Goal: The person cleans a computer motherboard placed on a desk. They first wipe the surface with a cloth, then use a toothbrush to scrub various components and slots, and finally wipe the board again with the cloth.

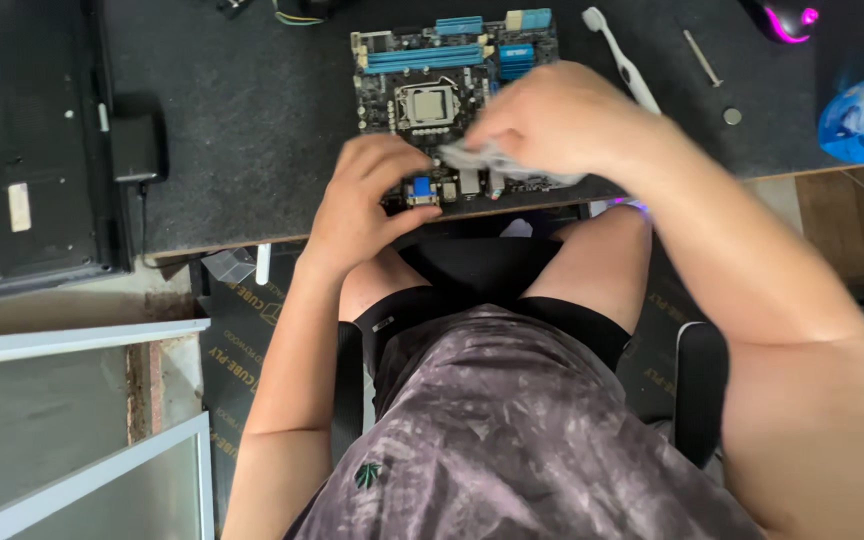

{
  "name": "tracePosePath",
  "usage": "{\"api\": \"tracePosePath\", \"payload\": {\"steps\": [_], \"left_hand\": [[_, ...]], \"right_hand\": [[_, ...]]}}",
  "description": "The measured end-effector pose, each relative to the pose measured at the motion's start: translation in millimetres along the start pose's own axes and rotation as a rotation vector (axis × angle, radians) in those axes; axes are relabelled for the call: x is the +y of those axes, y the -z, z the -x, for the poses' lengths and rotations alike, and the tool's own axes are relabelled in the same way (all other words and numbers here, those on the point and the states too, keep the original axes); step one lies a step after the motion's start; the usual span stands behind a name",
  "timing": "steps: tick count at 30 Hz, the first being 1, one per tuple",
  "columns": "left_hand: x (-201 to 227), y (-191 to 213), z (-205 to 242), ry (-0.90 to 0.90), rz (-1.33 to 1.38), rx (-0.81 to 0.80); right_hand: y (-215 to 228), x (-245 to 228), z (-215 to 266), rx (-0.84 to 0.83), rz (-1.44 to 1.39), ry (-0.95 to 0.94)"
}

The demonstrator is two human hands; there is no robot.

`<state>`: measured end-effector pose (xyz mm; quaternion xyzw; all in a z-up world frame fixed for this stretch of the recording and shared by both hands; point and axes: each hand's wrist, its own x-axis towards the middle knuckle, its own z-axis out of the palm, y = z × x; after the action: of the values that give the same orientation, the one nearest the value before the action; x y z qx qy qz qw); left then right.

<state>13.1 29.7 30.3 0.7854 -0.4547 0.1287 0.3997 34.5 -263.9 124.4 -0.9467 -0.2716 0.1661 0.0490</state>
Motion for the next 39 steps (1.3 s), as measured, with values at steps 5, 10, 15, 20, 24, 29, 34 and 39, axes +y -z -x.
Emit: {"api": "tracePosePath", "payload": {"steps": [5, 10, 15, 20, 24, 29, 34, 39], "left_hand": [[-2, -9, 16, 0.150, -0.071, 0.078], [-3, -8, 20, 0.250, -0.089, 0.048], [-3, -7, 18, 0.262, -0.092, 0.029], [-2, -10, 22, 0.314, -0.074, 0.001], [1, -7, 16, 0.355, -0.091, -0.004], [-1, -7, 14, 0.315, -0.099, -0.011], [-2, -6, 15, 0.295, -0.100, 0.007], [2, -5, 14, 0.262, -0.101, 0.010]], "right_hand": [[4, -46, -31, -0.140, -0.139, -0.048], [17, -44, -25, -0.236, 0.136, 0.026], [45, -31, -12, -0.257, 0.004, -0.204], [-24, -27, -54, -0.016, 0.107, 0.129], [8, -39, -30, -0.280, 0.307, 0.083], [39, -34, -6, -0.364, 0.201, -0.208], [34, -31, -9, -0.049, 0.101, -0.062], [21, -45, 12, -0.309, 0.024, -0.194]]}}
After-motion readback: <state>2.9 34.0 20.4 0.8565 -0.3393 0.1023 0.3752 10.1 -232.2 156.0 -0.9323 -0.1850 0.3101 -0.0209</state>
